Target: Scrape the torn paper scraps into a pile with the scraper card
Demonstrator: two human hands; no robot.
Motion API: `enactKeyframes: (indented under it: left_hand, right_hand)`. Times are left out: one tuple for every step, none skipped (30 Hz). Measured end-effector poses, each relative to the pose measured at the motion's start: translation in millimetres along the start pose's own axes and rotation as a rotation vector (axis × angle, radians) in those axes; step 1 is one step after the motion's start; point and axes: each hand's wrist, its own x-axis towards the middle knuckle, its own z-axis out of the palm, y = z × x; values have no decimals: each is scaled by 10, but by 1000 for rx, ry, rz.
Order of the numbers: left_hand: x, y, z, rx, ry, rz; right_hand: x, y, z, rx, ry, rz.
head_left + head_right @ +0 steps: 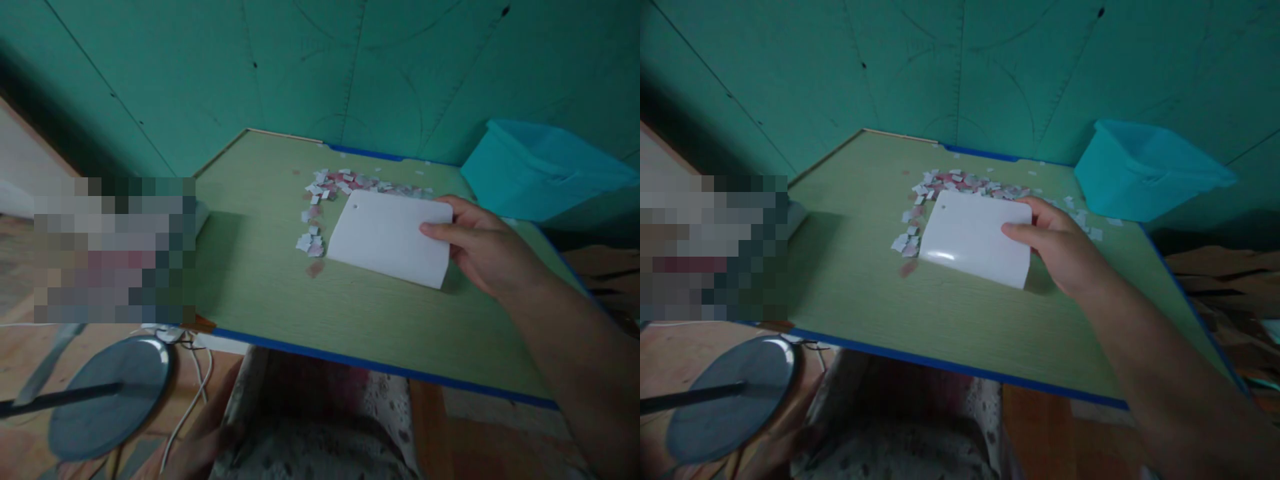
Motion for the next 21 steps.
enactKeyframes:
  left_hand:
    - [-10,6,-3,33,6,3]
    - [-24,13,-2,56,17,2]
    - [-42,25,5,69,30,-2]
    - [-63,41,20,72,48,-6]
    - [-88,64,46,76,69,0]
    - [-113,93,81,84,87,11]
    - [-139,126,125,95,97,27]
    - [-163,160,174,110,101,42]
    - [-185,191,223,125,95,48]
    - [-202,217,266,140,94,59]
    - [-214,233,298,159,102,70]
    - [-221,238,315,187,115,88]
    - [-222,231,315,232,132,127]
    - [-219,213,297,291,144,187]
    - [-211,186,265,355,142,259]
    - [-199,155,222,416,123,326]
    - [-184,122,173,473,82,380]
    - [-166,93,125,522,35,425]
    - [-147,70,83,558,-9,444]
    - [-127,54,50,589,-43,456]
    - [-107,45,29,609,-64,467]
  right_hand:
    - [-1,1,6,7,15,-1]
    - [-1,6,14,10,20,-3]
    - [-1,13,22,8,9,-3]
    - [-3,20,31,2,-16,-1]
    - [-7,23,38,-5,-51,6]
    - [-15,22,45,-9,-84,13]
    - [-25,17,49,-8,-106,19]
    - [-34,7,52,1,-113,20]
    - [-42,-3,54,15,-105,16]
    - [-46,-13,55,32,-82,4]
    - [-44,-17,57,44,-57,-10]
    - [-38,-16,59,50,-35,-25]
    - [-28,-8,63,50,-21,-42]
    - [-16,6,70,47,-15,-59]
    - [-4,25,78,44,-15,-77]
    - [5,44,89,40,-21,-94]
    - [8,61,100,36,-31,-108]
    - [6,72,110,31,-47,-117]
    - [-2,76,118,26,-70,-114]
    - [-15,73,124,23,-96,-104]
    - [-31,63,126,23,-122,-91]
